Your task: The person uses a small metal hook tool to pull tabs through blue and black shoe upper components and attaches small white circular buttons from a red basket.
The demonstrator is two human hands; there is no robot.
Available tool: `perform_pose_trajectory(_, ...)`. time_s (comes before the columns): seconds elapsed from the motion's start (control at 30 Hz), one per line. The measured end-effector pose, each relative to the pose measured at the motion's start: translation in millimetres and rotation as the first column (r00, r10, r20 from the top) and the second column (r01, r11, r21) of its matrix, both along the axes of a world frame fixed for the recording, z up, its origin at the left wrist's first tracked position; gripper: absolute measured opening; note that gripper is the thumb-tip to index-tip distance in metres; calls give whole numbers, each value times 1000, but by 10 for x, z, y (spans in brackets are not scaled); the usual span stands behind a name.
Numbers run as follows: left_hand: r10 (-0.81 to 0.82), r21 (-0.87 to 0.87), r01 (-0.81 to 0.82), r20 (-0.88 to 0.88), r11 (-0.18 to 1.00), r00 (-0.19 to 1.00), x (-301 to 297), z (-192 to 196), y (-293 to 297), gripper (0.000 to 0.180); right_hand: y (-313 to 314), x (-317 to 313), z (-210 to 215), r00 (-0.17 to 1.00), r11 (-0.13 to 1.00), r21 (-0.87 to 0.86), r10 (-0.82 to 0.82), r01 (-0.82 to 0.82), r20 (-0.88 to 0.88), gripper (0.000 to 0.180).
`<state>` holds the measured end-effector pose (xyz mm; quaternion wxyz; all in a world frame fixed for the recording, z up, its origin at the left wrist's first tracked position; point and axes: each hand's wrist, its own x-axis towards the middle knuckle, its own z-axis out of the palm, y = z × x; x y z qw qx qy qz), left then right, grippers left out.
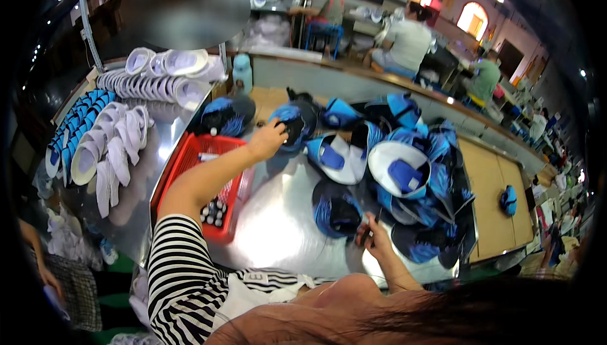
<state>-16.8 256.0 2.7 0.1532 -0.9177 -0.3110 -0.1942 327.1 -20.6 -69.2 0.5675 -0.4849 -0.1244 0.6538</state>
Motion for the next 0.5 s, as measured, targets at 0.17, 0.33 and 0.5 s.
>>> perform_pose_trajectory(0.17,-109,34,111,-63,993,992,-185,154,-789,12,-125,-127,62,919,998,65,-38,14,393,42)
perform_pose_trajectory(0.33,-168,-148,185,118,972,979,-235,249,-2112,17,-339,-17,160,593,939,291,-131,-182,794,27)
perform_pose_trajectory(0.5,-36,-303,78,142,950,989,-41,-44,-2940,21,-418,-390,469,458,824,441,-258,-355,851,20)
